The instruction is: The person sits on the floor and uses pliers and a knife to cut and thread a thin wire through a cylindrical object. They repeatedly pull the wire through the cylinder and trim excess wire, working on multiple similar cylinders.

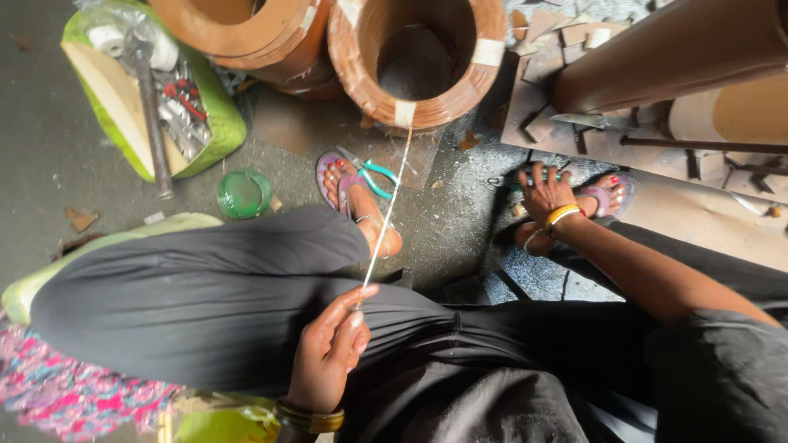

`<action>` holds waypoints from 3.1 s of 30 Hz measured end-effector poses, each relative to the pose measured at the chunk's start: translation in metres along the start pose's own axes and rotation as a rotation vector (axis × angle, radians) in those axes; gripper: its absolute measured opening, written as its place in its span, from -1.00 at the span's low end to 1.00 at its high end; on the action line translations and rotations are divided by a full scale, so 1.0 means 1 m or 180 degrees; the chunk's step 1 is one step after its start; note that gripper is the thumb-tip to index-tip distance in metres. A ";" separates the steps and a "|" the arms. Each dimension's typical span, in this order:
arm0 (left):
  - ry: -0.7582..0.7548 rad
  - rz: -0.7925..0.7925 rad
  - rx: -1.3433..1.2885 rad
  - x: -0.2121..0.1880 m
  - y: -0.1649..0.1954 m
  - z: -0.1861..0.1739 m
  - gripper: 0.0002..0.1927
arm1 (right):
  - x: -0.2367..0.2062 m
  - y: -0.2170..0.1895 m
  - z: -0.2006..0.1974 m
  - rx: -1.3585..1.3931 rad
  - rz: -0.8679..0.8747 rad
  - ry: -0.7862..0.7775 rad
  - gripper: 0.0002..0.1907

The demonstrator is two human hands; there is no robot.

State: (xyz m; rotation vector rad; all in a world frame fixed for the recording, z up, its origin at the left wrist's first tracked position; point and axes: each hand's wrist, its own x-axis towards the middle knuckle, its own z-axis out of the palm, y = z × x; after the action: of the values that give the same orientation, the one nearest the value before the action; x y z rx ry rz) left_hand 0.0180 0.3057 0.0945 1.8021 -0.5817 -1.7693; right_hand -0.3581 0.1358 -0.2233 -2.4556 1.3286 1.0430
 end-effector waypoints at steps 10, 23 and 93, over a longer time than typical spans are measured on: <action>0.0166 0.0529 0.0216 -0.008 -0.003 0.008 -0.66 | 0.005 -0.005 -0.019 0.0798 0.0186 -0.0092 -0.41; 0.0087 0.0594 0.0142 -0.011 0.001 0.009 -0.62 | -0.112 -0.115 -0.189 0.4243 -0.2435 -0.0179 -0.65; -0.1577 0.1596 -0.2386 0.047 0.118 0.020 -0.89 | -0.216 -0.080 -0.325 0.6147 -0.1897 0.1145 -0.34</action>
State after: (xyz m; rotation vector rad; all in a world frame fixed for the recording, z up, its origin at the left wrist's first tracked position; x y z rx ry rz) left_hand 0.0080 0.1843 0.1347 0.6487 -0.4140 -1.7346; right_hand -0.2099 0.1849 0.1430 -1.1554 0.7045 -0.7065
